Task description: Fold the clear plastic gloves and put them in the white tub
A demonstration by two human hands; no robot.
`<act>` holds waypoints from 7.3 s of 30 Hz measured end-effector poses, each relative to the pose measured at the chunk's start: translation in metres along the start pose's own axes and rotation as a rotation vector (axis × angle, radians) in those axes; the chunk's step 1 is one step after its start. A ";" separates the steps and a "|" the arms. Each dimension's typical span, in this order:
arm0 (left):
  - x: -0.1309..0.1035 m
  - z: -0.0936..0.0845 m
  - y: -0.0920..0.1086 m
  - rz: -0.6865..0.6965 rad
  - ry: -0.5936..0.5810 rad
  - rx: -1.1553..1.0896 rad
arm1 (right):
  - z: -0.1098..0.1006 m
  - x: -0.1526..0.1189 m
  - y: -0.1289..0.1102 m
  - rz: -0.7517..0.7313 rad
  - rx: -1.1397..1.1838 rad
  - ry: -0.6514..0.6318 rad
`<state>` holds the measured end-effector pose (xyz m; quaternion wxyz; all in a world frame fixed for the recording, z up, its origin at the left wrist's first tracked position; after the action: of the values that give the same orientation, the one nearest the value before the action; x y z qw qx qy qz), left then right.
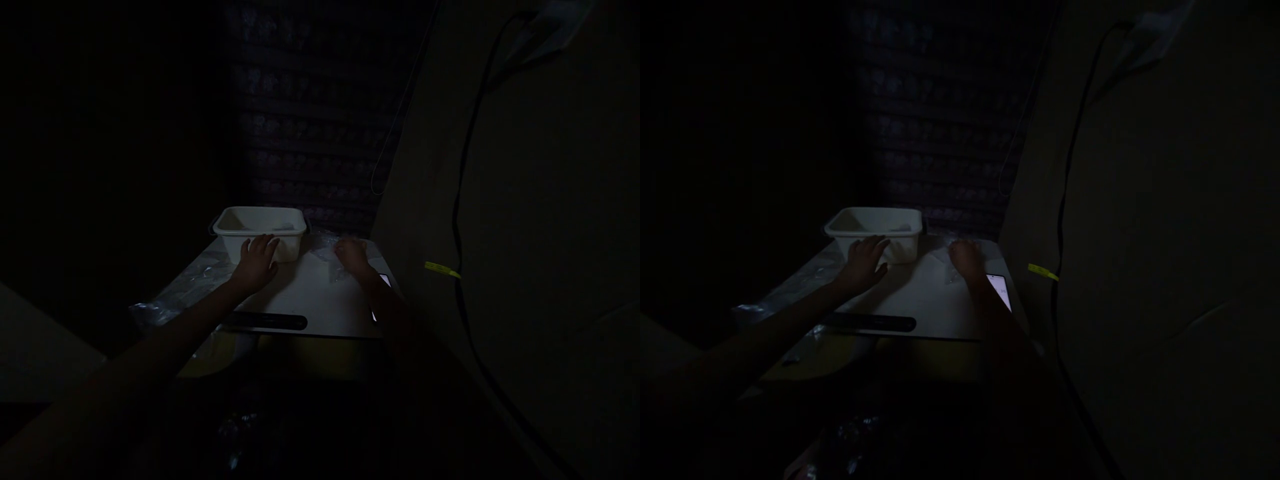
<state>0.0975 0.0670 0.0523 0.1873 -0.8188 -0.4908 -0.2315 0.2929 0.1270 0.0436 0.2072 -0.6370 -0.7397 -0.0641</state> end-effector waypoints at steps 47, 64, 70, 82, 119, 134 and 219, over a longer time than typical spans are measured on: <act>0.002 0.010 -0.012 -0.545 0.183 -0.959 | -0.028 -0.041 0.048 0.433 1.233 -0.227; 0.005 0.010 0.050 -0.054 0.071 -0.444 | -0.047 -0.028 -0.017 0.276 1.592 -0.135; 0.012 0.005 0.054 -0.073 0.226 -0.600 | -0.067 -0.036 -0.050 0.226 1.618 -0.067; 0.007 -0.004 0.007 -0.517 0.140 -1.270 | -0.065 -0.030 -0.028 0.081 0.896 0.019; 0.003 0.004 0.019 -0.545 -0.143 -1.250 | -0.038 -0.038 -0.024 0.261 1.197 -0.232; 0.008 0.000 0.011 -0.384 -0.098 -0.691 | -0.049 -0.034 -0.046 0.101 0.978 -0.137; 0.019 -0.029 -0.006 -0.406 0.258 -1.216 | -0.086 -0.045 -0.008 -0.080 0.883 0.126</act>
<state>0.0938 0.0675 0.0874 -0.2994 -0.6354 -0.3905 -0.5951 0.3096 0.0533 0.1052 0.5013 -0.4531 -0.7063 0.2110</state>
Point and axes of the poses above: each hand's wrist, its own x-axis towards the middle knuckle, its own z-axis out of the palm, y = z × x, the point moved 7 cm from there along x, towards the middle knuckle, and after that the axes turned 2 degrees about z, right-handed, at the moved point
